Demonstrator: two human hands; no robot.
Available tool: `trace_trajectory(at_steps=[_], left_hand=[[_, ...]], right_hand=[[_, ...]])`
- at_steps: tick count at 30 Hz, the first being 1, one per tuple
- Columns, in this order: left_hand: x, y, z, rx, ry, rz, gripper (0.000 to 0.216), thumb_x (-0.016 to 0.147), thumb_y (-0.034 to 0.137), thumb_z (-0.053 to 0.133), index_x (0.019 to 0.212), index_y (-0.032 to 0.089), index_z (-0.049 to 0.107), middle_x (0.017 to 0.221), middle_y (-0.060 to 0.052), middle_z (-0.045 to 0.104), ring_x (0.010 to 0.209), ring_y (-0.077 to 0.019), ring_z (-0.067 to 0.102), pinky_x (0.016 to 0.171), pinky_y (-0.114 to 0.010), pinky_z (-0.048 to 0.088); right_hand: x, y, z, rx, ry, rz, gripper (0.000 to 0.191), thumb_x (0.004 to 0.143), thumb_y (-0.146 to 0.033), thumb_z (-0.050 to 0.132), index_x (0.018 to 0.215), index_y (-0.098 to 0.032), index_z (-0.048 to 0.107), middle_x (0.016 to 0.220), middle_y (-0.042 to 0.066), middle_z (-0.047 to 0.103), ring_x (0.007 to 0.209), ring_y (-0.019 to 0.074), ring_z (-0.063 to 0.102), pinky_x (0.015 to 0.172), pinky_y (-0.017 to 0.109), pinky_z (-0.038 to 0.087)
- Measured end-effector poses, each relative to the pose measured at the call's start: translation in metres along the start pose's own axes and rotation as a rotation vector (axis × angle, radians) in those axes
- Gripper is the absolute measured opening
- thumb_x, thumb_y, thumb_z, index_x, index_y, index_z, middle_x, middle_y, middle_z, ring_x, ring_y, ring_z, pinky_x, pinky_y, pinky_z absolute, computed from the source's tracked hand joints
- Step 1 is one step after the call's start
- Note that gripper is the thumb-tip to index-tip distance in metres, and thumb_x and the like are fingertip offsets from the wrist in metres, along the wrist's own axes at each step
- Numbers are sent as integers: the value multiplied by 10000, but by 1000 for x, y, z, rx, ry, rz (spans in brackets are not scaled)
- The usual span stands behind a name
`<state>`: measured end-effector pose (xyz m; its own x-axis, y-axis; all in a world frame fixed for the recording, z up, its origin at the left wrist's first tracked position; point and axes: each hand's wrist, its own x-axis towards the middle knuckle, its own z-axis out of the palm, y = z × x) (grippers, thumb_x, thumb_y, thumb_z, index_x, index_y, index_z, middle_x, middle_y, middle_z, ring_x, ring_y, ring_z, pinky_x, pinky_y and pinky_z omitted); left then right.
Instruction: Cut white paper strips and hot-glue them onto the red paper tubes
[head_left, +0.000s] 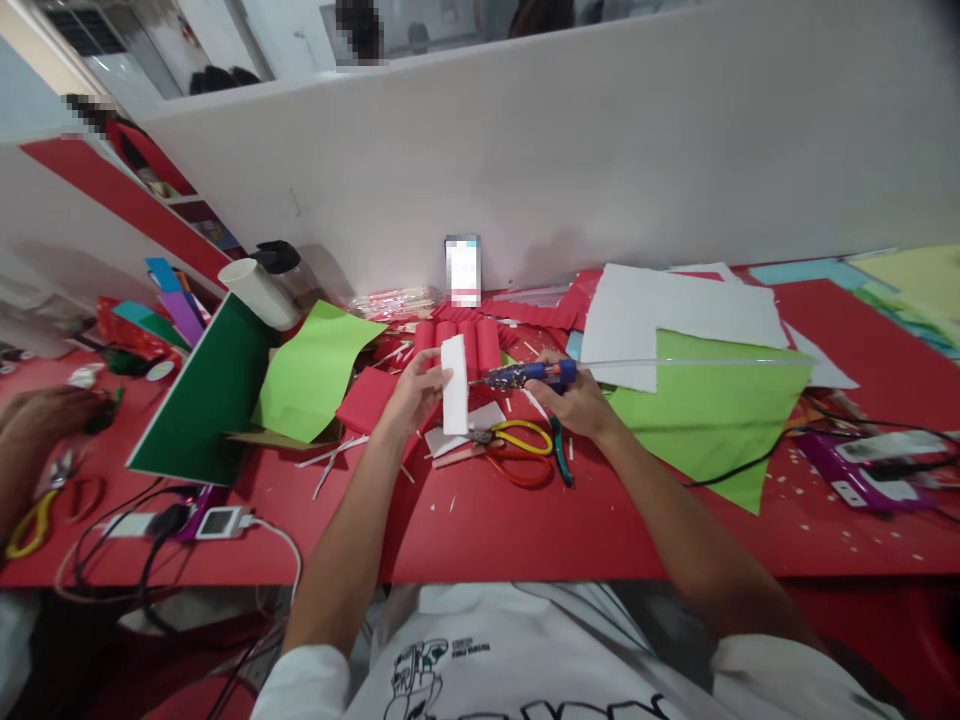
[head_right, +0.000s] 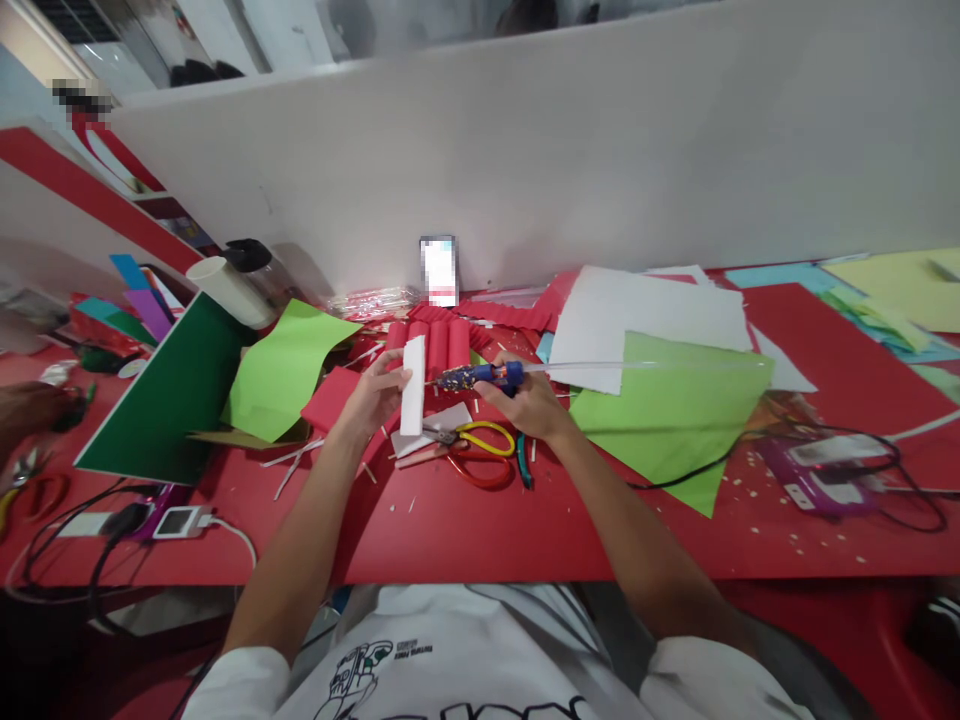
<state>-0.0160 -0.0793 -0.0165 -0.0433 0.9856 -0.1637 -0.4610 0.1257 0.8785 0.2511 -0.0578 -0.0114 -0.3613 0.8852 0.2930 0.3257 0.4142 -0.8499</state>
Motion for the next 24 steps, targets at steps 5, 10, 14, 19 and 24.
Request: trace_trajectory(at_steps=[5,10,14,19,24], left_hand=[[1,-2,0,-1,12,-5,649,505,84,923,1069,180,617,664,64,622,561,-71,515,594,-209,444],[3,-4,-2,5,25,7,590,555,143,927,1061,184,626,671,60,620,572,-83,544,599,-217,466],[3,-2,-3,11,31,4,603,542,145,932,1059,182,623,679,50,643,561,-86,546,590,-222,466],[3,-2,-2,16,20,10,576,542,135,928,1033,181,630,682,48,639,551,-78,530,562,-214,438],[2,-2,-1,2,34,16,592,531,145,937,1036,181,630,642,68,595,537,-73,512,560,-211,441]], right_hand=[[1,-3,1,4,9,-15,380,866,-556,650,743,-257,452,618,-52,436,598,156,415,640,332,353],[1,-4,1,-13,-67,-7,368,866,-544,655,747,-263,450,609,-48,453,604,169,427,648,339,357],[1,-3,-1,-4,-129,24,361,862,-560,645,772,-264,459,618,-53,461,601,167,418,639,338,349],[-1,-2,-3,66,-238,-13,326,851,-506,685,777,-249,498,692,-41,485,653,159,441,641,323,355],[-2,0,-4,167,-241,-27,278,858,-487,681,831,-240,556,744,-19,530,707,173,491,662,322,396]])
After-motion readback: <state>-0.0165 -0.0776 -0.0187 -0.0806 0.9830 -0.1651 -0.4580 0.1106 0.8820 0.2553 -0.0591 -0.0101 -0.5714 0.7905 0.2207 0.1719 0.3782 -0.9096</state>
